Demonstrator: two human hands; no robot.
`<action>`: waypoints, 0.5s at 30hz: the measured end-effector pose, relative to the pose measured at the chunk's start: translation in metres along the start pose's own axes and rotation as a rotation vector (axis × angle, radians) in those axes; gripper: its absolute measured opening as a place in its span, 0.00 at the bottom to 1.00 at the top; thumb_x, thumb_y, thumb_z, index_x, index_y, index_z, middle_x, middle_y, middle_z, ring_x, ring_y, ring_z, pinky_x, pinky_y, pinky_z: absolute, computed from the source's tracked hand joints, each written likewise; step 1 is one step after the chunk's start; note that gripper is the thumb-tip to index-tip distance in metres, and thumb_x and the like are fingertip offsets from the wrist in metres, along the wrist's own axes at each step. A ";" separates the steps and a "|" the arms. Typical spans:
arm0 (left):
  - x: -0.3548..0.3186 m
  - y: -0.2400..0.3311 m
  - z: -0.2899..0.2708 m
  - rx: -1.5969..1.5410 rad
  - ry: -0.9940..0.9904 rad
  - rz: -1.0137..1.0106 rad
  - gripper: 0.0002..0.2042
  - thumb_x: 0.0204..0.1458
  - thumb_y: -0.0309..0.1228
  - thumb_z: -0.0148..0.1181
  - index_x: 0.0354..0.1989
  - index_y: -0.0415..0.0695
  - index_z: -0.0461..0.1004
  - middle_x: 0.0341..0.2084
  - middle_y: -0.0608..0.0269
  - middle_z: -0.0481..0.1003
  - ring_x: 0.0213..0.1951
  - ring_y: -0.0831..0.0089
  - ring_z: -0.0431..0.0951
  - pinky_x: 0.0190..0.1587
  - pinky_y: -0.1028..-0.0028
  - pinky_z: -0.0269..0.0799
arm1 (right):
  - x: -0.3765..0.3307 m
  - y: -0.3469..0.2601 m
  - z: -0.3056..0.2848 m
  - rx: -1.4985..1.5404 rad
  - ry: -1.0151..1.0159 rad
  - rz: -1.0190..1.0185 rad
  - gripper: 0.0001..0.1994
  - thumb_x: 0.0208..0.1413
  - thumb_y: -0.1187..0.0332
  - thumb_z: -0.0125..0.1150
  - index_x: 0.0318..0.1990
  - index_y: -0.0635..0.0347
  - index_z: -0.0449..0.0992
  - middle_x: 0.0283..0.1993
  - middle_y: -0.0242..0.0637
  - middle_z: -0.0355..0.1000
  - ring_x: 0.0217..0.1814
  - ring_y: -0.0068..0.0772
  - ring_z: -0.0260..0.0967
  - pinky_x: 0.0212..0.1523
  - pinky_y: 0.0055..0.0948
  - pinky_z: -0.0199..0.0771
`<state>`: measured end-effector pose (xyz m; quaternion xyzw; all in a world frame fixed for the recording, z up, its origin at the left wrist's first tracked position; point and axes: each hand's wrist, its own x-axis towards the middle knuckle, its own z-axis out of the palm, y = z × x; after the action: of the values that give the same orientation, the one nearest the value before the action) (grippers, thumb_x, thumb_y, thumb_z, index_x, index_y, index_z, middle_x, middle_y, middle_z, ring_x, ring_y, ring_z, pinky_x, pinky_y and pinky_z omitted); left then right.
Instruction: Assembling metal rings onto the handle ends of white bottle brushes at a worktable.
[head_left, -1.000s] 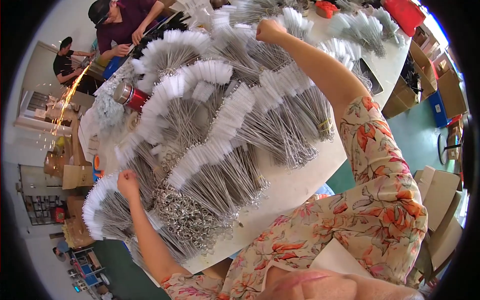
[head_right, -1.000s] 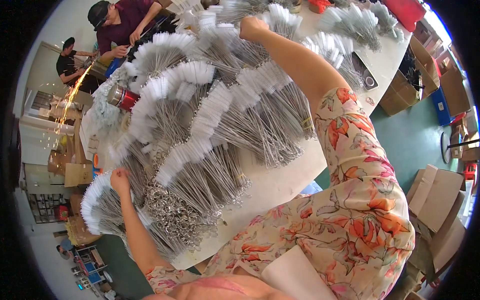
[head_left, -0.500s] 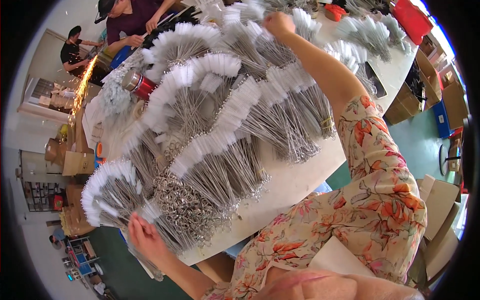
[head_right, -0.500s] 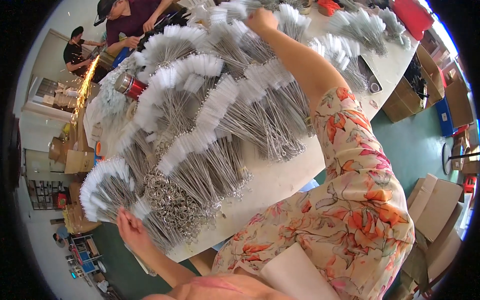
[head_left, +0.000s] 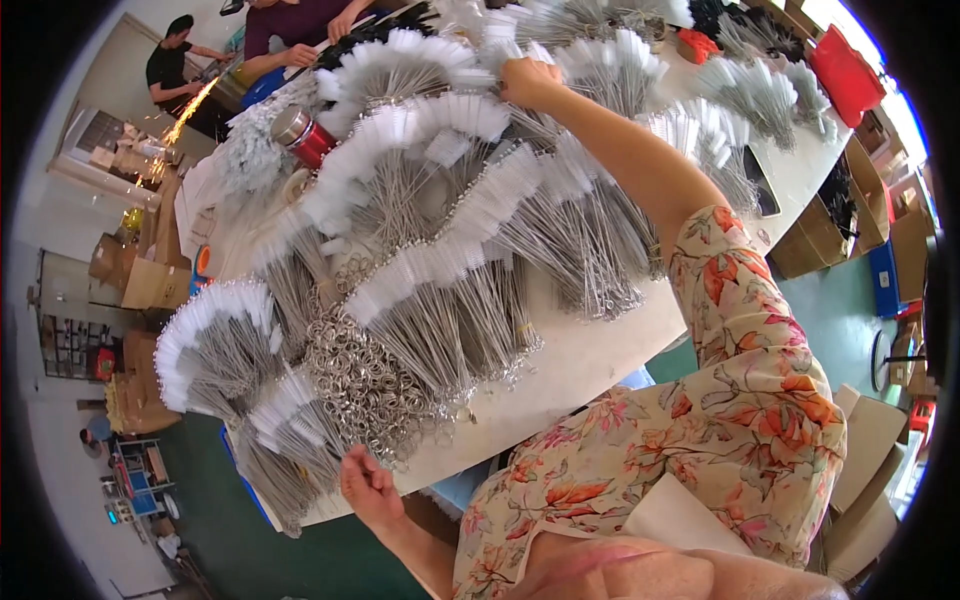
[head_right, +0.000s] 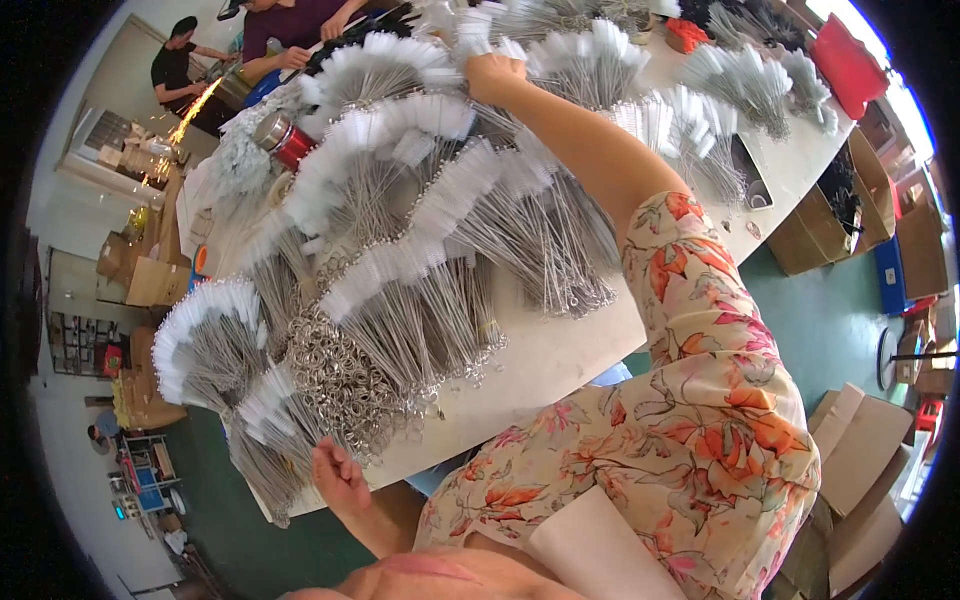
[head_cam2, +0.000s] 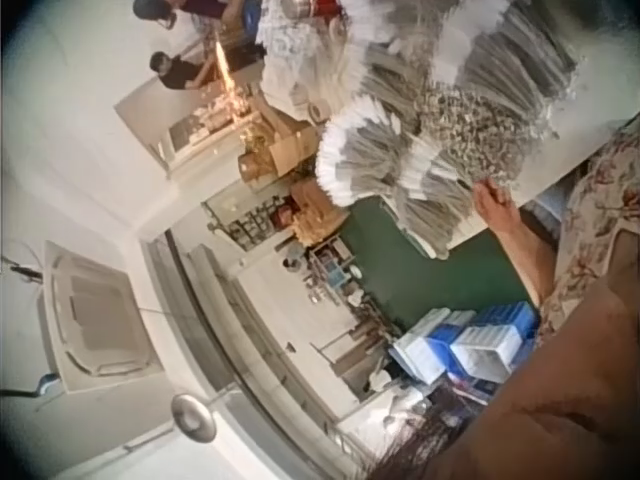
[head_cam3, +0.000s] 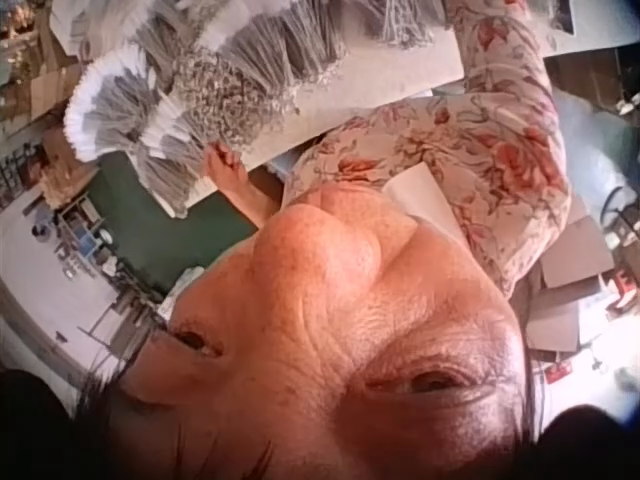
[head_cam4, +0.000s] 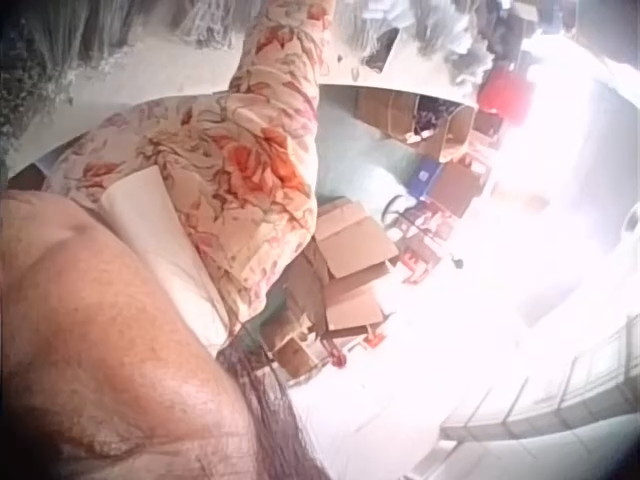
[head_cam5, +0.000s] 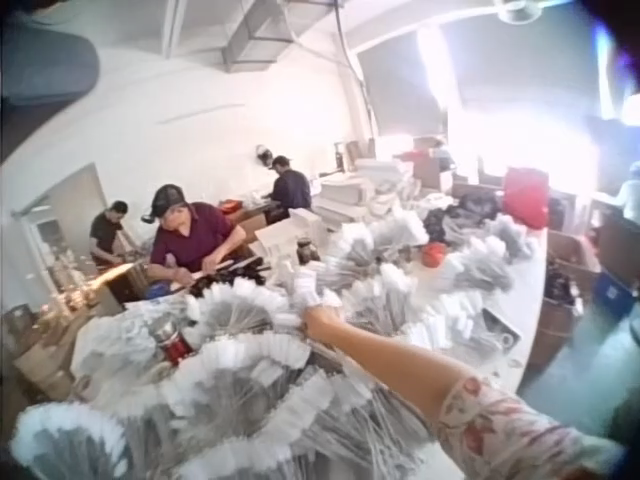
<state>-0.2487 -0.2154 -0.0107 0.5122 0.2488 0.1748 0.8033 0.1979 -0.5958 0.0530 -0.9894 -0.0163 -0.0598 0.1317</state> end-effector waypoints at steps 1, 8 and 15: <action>-0.001 -0.005 0.003 -0.014 -0.050 -0.013 0.13 0.57 0.38 0.49 0.37 0.39 0.71 0.19 0.68 0.65 0.15 0.86 0.55 0.13 0.87 0.46 | 0.002 0.003 0.002 0.001 0.019 0.026 0.18 0.40 0.62 0.56 0.42 0.55 0.75 0.47 0.43 0.71 0.50 0.44 0.68 0.48 0.43 0.67; -0.007 -0.016 0.012 -0.065 -0.096 0.028 0.13 0.57 0.35 0.49 0.35 0.36 0.70 0.19 0.68 0.64 0.16 0.86 0.56 0.14 0.87 0.47 | 0.005 0.011 -0.010 0.104 0.157 0.104 0.14 0.36 0.55 0.62 0.33 0.47 0.78 0.39 0.35 0.74 0.42 0.41 0.71 0.42 0.38 0.71; 0.015 0.001 0.066 0.136 -0.193 0.192 0.11 0.57 0.31 0.47 0.36 0.34 0.70 0.16 0.69 0.64 0.14 0.86 0.56 0.14 0.84 0.49 | -0.034 -0.040 -0.065 -0.082 0.688 -0.598 0.07 0.50 0.74 0.46 0.36 0.64 0.69 0.39 0.43 0.67 0.39 0.45 0.66 0.37 0.39 0.68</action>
<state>-0.1985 -0.2554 0.0099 0.6012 0.1314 0.1837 0.7665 0.1548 -0.5746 0.1210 -0.8681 -0.2541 -0.4210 0.0669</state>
